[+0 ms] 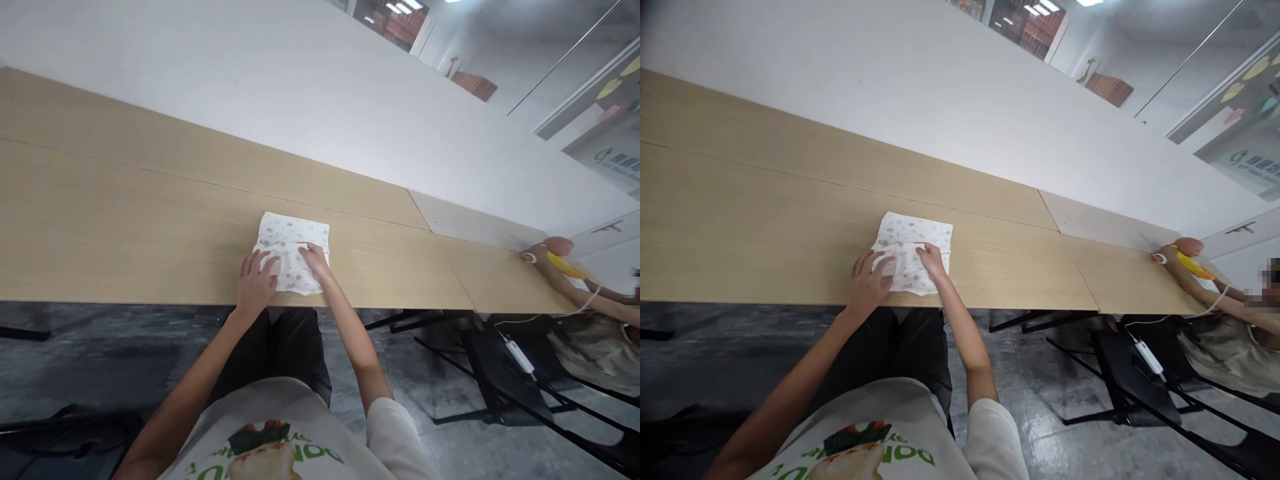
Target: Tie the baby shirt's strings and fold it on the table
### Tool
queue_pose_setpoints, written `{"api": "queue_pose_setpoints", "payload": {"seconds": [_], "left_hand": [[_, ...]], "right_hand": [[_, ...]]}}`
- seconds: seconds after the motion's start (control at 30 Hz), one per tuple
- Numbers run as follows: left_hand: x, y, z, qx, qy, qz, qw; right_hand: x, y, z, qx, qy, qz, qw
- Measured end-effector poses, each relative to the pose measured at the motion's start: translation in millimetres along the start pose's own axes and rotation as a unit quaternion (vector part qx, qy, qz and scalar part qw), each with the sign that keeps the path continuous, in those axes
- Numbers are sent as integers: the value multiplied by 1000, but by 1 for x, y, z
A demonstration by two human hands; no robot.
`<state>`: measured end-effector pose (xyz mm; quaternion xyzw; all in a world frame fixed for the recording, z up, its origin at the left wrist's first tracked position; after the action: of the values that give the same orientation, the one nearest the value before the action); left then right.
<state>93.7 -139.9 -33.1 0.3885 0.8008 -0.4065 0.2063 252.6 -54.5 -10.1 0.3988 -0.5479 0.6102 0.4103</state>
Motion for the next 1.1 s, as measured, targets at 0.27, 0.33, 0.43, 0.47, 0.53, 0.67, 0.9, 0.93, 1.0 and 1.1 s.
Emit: {"api": "queue_pose_setpoints", "payload": {"seconds": [0.27,0.33,0.43,0.47,0.53,0.67,0.9,0.93,1.0,1.1], "left_hand": [[38,-22,22,-19,-153,62,986],[37,-22,22,-18,-156,62,986],[34,-21,24,-29,-143,51,988],[34,-21,24,-33,-138,47,989],[33,-22,26,-36,-131,41,990],[33,-24,25,-33,-134,38,990],[34,-20,18,-23,-159,-5,987],[34,-19,17,-22,-164,-9,986],[36,-18,13,-24,-172,-23,984],[37,-18,6,-18,-177,-63,982]], "right_hand": [[-26,0,-2,-92,-31,174,980],[-30,1,1,-107,-39,187,976],[-34,3,4,-134,-49,193,971],[-35,4,5,-145,-52,192,969],[-37,6,5,-164,-57,188,967],[-42,7,3,-175,-70,183,965],[-42,5,4,-169,-69,208,961],[-42,5,4,-169,-71,208,961],[-40,5,4,-173,-80,213,958],[-39,5,5,-180,-94,231,951]]}}
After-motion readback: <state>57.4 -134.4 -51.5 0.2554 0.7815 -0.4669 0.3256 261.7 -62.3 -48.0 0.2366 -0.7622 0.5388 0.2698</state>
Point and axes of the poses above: each hand's wrist, its own z-axis away from the middle knuckle, its own y-axis out of the palm, x = y × z, the point moved 1 cm from there along -z, towards the middle knuckle, and after that the axes turned 14 degrees about z, right-handed, at the moved point
